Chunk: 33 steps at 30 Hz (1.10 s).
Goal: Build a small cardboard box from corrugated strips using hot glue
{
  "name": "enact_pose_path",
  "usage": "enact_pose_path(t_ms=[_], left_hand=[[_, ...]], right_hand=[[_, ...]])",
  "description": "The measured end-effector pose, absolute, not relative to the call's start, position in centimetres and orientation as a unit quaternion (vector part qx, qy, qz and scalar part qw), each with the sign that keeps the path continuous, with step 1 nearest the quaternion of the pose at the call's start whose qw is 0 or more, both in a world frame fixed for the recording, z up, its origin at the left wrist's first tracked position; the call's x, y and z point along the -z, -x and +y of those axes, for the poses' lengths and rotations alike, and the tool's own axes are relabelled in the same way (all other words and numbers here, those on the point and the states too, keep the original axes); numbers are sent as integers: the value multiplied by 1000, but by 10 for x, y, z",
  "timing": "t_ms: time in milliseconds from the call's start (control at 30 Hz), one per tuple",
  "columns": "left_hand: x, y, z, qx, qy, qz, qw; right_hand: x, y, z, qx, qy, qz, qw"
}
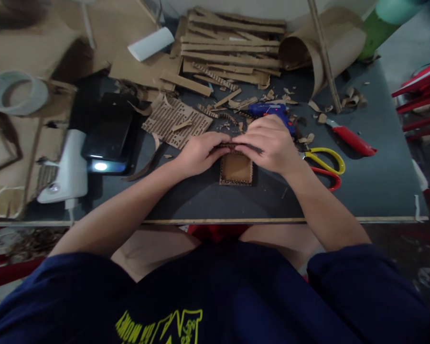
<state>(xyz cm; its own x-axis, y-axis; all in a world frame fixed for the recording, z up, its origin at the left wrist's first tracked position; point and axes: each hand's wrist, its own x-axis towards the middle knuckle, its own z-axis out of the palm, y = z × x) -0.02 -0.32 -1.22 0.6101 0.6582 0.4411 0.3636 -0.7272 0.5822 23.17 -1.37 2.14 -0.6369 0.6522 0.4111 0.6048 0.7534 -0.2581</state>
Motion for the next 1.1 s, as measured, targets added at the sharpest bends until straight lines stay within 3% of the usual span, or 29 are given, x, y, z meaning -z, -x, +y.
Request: enact_pose_path(t_ms=[167,400,733,1100], left_hand=[[11,1,-3,-361,-806,381,272],[9,2,-2,-343,-837,333,265],[20,-4,-1,-372,-864,307,143],[13,-3,-2,-336,-859,364,127]], right_hand=[[-33,-242,-14,-105,421,-882,185],[-48,-243,-17,-167,425,-882,116],[-42,-244,-17,-97,447,-885,89],[-32,-234,-16,-57,449,-888,81]])
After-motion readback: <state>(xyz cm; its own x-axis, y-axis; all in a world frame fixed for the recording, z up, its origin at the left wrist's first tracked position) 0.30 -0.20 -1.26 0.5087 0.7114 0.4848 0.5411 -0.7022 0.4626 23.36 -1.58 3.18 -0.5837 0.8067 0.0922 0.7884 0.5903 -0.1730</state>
